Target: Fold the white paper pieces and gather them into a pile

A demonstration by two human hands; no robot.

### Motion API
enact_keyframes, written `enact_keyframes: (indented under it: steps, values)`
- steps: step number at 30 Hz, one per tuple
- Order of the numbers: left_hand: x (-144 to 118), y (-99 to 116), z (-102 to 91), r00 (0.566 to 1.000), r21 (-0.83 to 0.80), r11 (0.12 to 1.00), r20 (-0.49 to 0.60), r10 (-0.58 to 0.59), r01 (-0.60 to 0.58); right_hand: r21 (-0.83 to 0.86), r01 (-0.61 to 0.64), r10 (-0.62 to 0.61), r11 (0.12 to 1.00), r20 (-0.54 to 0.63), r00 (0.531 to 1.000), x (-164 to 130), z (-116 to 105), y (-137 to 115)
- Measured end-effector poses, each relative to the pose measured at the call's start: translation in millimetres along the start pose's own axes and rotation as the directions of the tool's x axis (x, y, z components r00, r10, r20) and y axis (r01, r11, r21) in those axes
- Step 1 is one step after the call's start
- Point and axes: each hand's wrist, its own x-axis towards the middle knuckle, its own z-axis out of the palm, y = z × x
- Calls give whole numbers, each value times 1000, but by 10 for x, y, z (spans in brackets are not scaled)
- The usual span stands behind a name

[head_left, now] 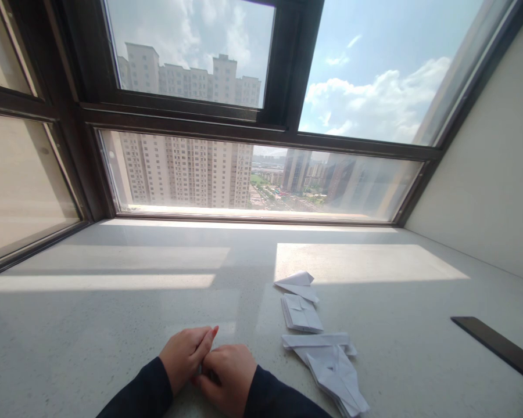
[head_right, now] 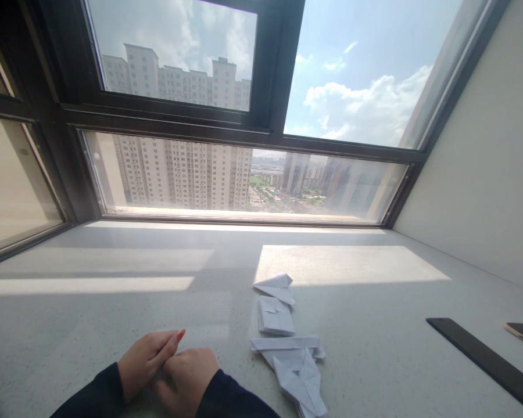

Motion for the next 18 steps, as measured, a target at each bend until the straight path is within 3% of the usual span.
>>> enact_keyframes:
  steps: [18]
  values:
    - [6,-4,-7,1000,-15,1000,5,3,-3,-9,-6,6,1000,15,1000,-7,-47,-22]
